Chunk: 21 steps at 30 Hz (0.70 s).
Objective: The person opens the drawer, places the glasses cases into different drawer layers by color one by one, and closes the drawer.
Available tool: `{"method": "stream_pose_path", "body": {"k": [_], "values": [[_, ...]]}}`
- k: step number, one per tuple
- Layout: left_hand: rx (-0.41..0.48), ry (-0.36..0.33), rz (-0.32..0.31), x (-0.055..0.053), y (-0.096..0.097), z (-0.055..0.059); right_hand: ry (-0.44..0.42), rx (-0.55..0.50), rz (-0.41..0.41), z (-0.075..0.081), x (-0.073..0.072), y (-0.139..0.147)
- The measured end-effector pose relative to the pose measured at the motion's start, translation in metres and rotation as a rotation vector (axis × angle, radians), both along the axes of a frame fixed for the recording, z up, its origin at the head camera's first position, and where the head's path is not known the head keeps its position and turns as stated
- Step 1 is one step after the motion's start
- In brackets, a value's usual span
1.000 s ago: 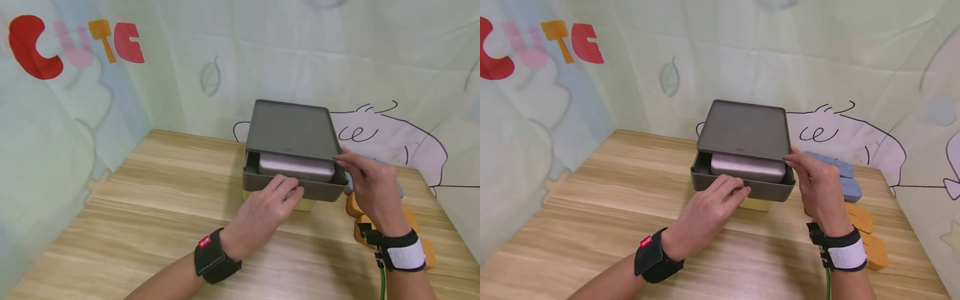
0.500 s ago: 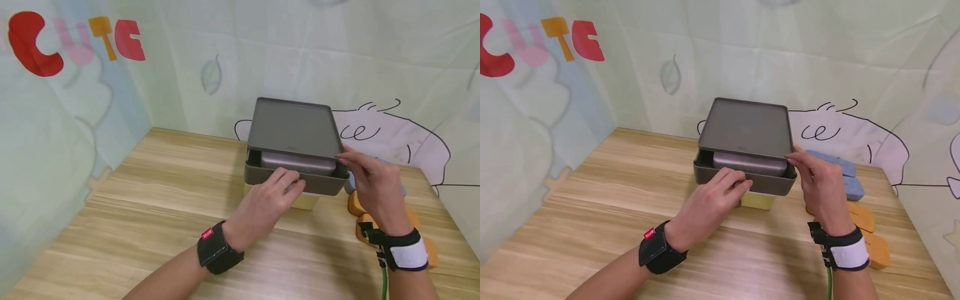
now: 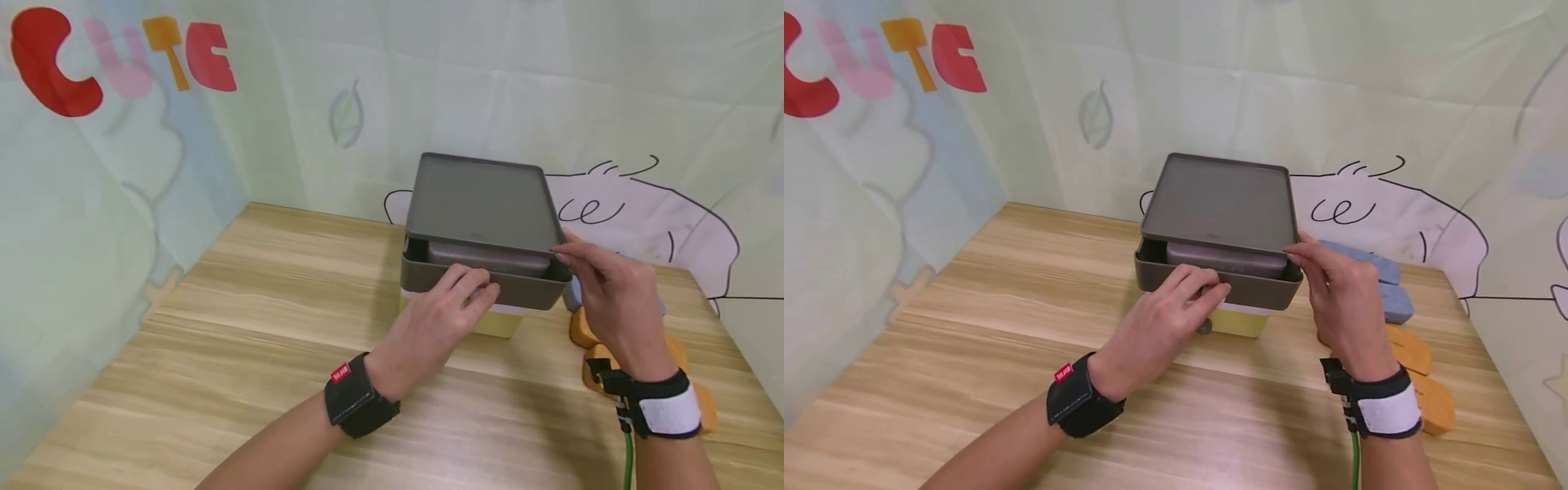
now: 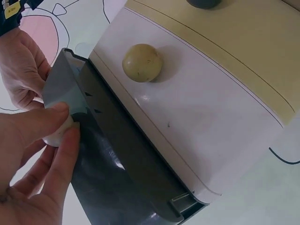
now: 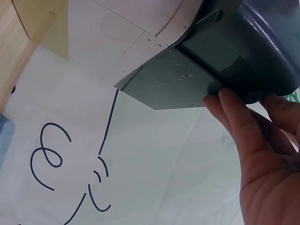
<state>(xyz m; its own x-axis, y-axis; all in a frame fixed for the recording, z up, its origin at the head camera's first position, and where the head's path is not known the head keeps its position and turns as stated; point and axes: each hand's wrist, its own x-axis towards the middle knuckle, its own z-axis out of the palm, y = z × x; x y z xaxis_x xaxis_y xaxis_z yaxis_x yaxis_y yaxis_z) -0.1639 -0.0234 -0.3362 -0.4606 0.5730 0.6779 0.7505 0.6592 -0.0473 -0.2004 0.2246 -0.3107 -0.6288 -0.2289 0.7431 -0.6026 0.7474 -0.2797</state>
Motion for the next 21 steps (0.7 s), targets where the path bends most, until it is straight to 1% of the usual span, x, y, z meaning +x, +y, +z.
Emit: {"method": "stream_pose_path", "body": {"k": [9,13,17,21], "values": [[-0.021,-0.024,-0.003,-0.0041,-0.0006,-0.0010,-0.017,0.002,0.001,0.0017,0.0012,0.0000],[-0.043,-0.018,0.011,-0.0060,-0.0006,-0.0016,-0.028,0.015,0.010,0.0028,0.0022,0.0012],[-0.046,-0.018,0.019,-0.0078,-0.0013,-0.0025,-0.053,0.042,0.026,0.0045,0.0035,0.0030],[-0.037,-0.036,0.012,-0.0090,-0.0022,-0.0028,-0.086,0.070,0.068,0.0073,0.0034,0.0050]]}}
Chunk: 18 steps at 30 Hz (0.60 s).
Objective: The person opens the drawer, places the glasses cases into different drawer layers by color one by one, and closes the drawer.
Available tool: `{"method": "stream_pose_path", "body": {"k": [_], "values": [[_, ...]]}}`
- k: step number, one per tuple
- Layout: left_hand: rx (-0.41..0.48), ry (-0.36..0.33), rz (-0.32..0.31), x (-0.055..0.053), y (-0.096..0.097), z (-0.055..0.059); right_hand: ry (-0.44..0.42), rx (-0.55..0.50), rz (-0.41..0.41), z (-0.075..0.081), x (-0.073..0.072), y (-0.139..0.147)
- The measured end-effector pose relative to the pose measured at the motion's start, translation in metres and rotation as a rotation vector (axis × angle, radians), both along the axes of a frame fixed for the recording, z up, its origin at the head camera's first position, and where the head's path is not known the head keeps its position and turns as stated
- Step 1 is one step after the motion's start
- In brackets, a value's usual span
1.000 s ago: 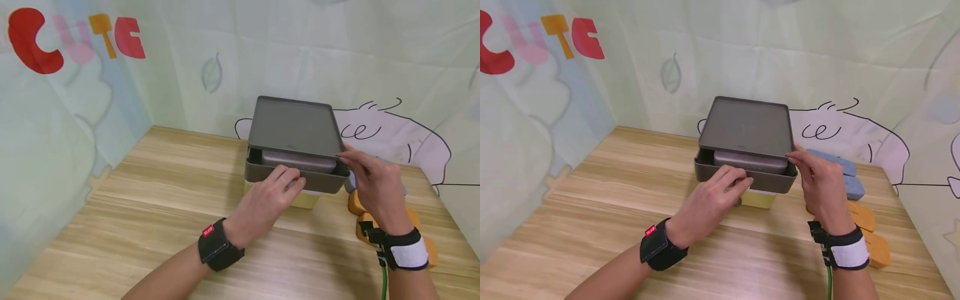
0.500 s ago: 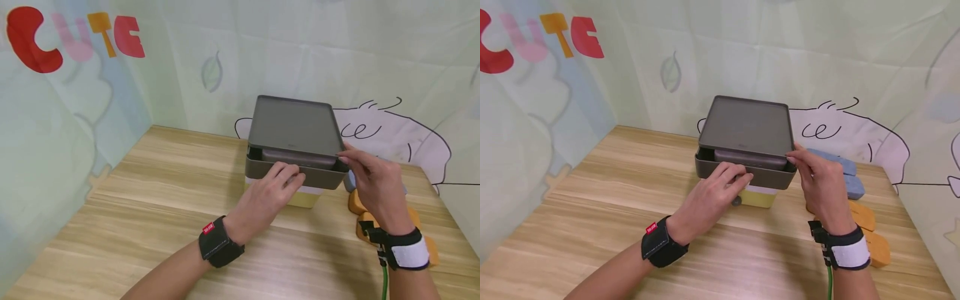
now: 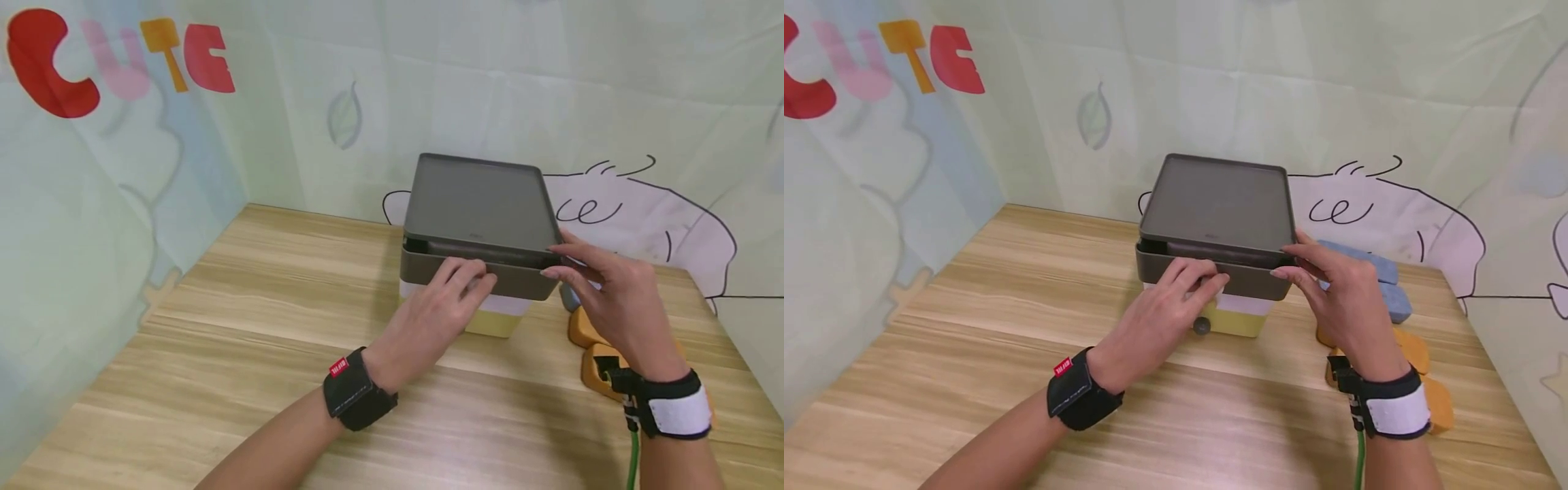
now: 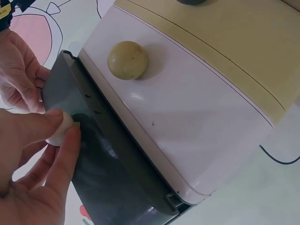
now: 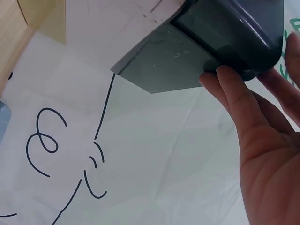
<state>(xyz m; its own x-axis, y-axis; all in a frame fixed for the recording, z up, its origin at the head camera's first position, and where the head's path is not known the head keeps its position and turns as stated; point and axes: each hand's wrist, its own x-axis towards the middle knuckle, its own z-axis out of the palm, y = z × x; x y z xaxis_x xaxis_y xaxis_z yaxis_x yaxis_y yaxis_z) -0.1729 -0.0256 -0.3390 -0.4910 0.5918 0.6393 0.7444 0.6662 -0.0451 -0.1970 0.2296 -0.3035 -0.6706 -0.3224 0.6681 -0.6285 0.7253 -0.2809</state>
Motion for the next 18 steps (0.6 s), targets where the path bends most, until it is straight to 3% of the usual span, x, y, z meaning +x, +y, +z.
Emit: {"method": "stream_pose_path", "body": {"k": [6,18], "values": [[-0.002,0.006,0.008,-0.0020,-0.0002,-0.0014,-0.017,0.014,0.027,0.0018,-0.0008,-0.0005],[-0.020,0.008,0.032,-0.0067,0.0011,-0.0041,0.043,-0.042,-0.030,-0.0026,-0.0013,-0.0077]]}}
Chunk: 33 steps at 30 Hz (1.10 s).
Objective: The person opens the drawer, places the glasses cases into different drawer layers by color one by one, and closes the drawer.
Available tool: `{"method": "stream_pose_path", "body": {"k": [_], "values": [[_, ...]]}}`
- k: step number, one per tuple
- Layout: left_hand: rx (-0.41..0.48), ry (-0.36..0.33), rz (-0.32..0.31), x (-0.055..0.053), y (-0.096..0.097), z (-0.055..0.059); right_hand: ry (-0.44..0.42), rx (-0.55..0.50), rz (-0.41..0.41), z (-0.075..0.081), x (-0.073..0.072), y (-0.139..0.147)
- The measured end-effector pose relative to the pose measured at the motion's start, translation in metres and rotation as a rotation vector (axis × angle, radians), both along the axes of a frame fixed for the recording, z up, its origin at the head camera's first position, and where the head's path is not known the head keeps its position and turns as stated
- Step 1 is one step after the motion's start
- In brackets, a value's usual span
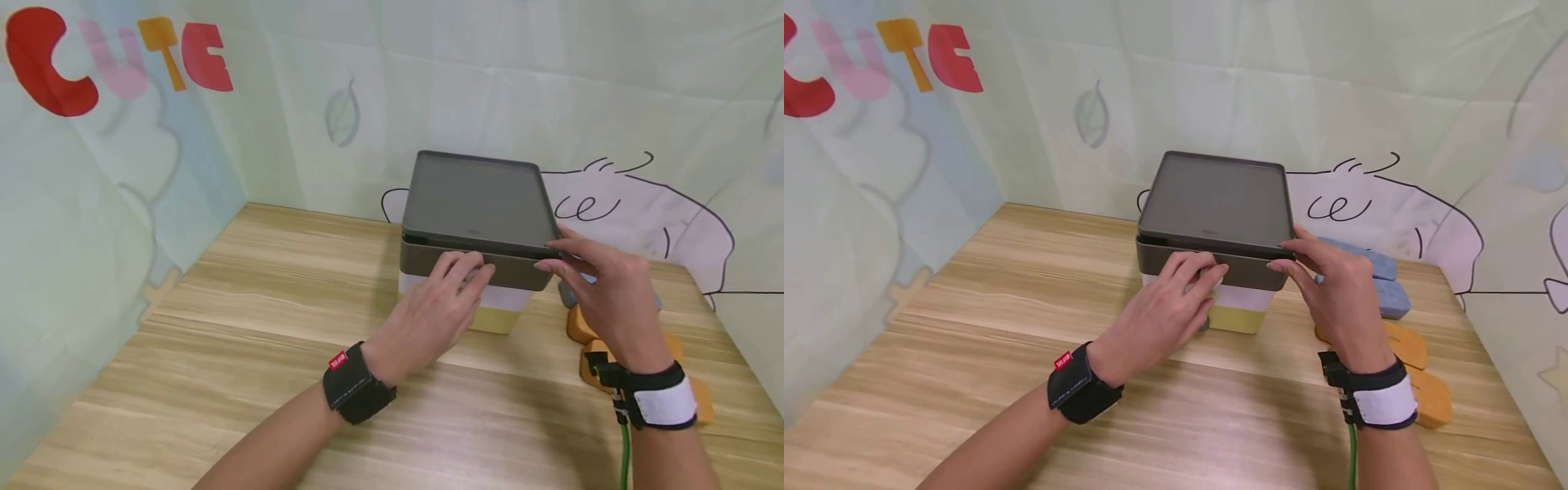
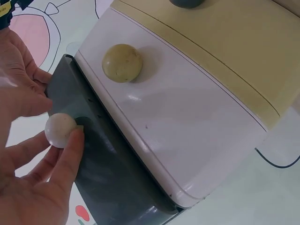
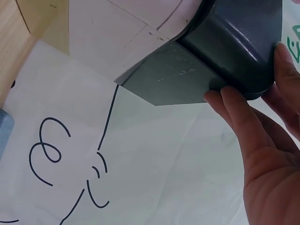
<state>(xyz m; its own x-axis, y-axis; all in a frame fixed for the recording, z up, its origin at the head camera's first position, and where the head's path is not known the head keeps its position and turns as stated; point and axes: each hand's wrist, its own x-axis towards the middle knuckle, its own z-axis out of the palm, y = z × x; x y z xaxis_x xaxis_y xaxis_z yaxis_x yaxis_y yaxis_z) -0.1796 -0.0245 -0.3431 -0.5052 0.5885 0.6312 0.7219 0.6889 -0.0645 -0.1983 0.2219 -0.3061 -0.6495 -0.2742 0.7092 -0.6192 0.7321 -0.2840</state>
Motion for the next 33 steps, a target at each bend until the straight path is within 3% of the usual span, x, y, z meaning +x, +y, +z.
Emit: {"method": "stream_pose_path", "body": {"k": [20,33], "values": [[-0.025,-0.001,0.023,-0.005,-0.002,-0.005,0.068,0.001,-0.112,-0.006,-0.005,-0.011],[-0.044,0.012,0.041,-0.006,-0.002,-0.006,0.119,-0.030,-0.131,-0.009,-0.006,-0.017]]}}
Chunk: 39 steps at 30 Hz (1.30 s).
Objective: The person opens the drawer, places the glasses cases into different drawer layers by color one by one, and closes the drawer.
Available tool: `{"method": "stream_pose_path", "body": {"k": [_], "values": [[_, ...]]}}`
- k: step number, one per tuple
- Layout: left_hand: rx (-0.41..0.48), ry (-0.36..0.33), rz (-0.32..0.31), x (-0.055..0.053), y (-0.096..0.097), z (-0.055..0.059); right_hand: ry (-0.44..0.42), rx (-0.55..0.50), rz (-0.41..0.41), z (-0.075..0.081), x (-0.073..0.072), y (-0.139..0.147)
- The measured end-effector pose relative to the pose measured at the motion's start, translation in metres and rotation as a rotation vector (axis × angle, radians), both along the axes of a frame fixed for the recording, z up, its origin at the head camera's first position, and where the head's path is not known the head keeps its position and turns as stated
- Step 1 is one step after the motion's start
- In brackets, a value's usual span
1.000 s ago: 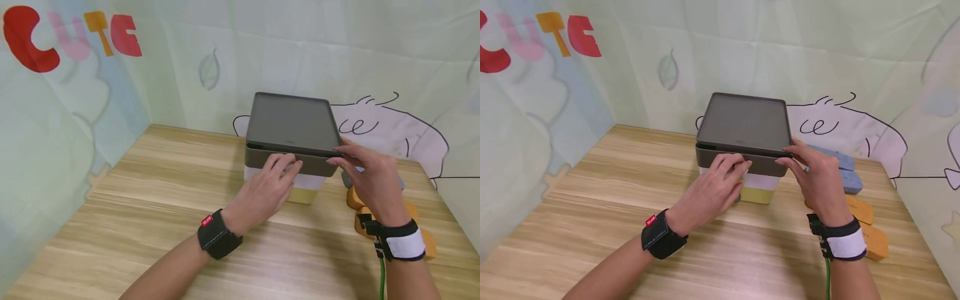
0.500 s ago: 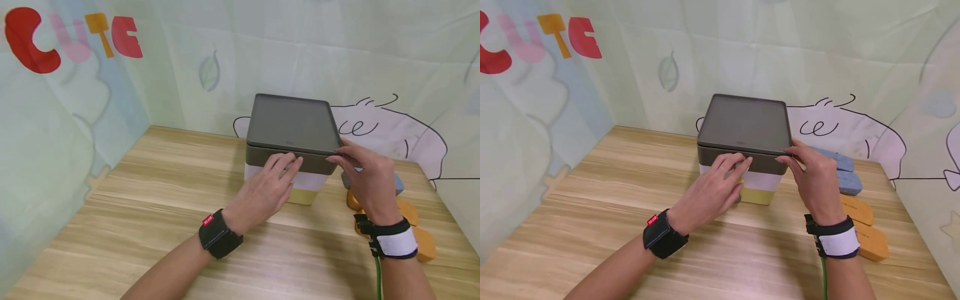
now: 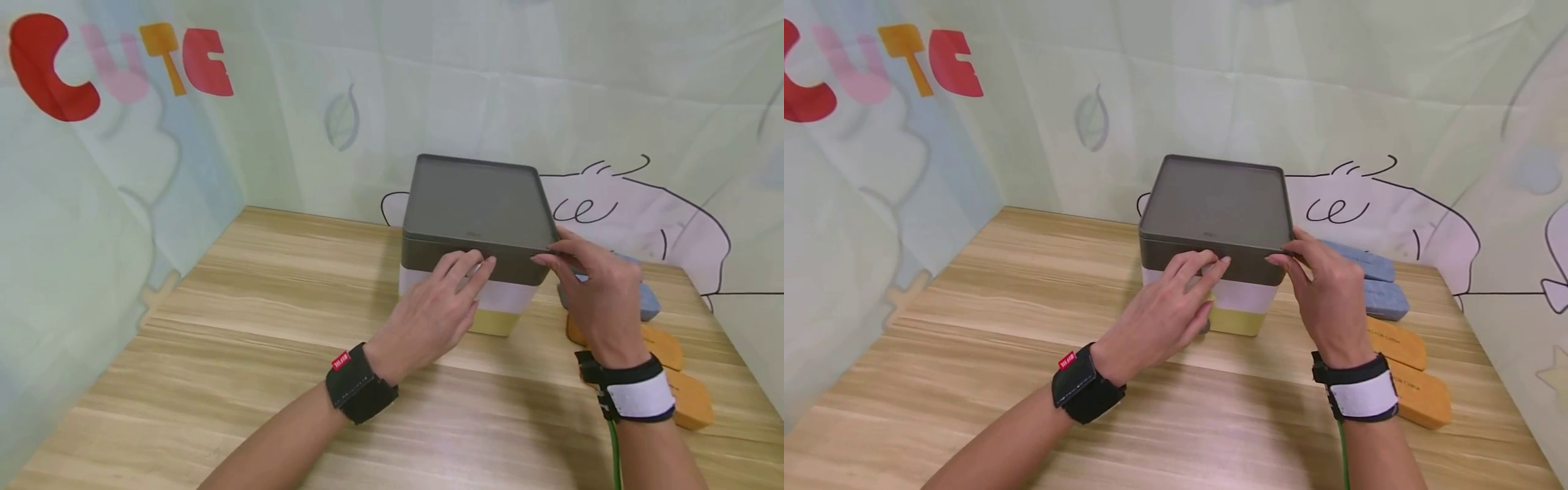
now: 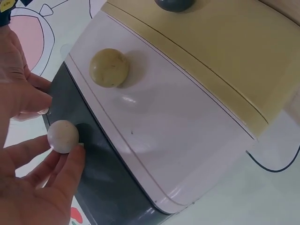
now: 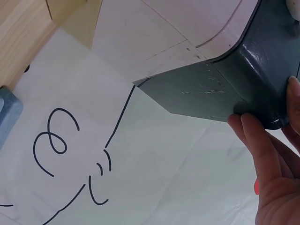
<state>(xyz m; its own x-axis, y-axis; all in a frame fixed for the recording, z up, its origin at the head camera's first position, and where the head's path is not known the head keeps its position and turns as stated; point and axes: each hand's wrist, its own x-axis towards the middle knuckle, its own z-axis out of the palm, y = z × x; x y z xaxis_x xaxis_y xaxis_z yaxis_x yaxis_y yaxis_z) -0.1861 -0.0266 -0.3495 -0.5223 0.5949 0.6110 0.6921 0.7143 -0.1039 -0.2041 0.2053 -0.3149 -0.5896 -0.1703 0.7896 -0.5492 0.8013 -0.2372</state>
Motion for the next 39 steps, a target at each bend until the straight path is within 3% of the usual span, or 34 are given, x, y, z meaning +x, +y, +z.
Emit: {"method": "stream_pose_path", "body": {"k": [8,12,16,19,25,28,34,39], "values": [[0.027,0.002,-0.011,-0.001,0.003,-0.002,-0.003,0.000,0.001,-0.001,0.000,0.003],[0.033,0.069,-0.019,0.002,0.006,-0.003,-0.007,-0.011,0.016,-0.001,0.001,0.004],[-0.021,0.135,-0.011,0.009,0.009,-0.007,-0.016,-0.020,0.036,-0.002,0.001,0.003],[-0.058,0.117,0.032,0.014,0.010,-0.011,-0.022,-0.022,0.044,-0.004,0.000,0.002],[-0.080,0.055,0.203,0.019,0.012,-0.022,-0.037,-0.015,0.044,-0.003,0.000,0.002],[-0.073,0.020,0.243,0.018,0.013,-0.026,-0.044,-0.015,0.051,-0.002,0.000,0.003],[-0.057,-0.024,0.237,0.014,0.016,-0.029,-0.034,-0.014,0.054,-0.001,0.000,0.006],[-0.024,-0.006,0.190,0.009,0.018,-0.034,-0.027,-0.015,0.056,-0.001,-0.001,0.007]]}}
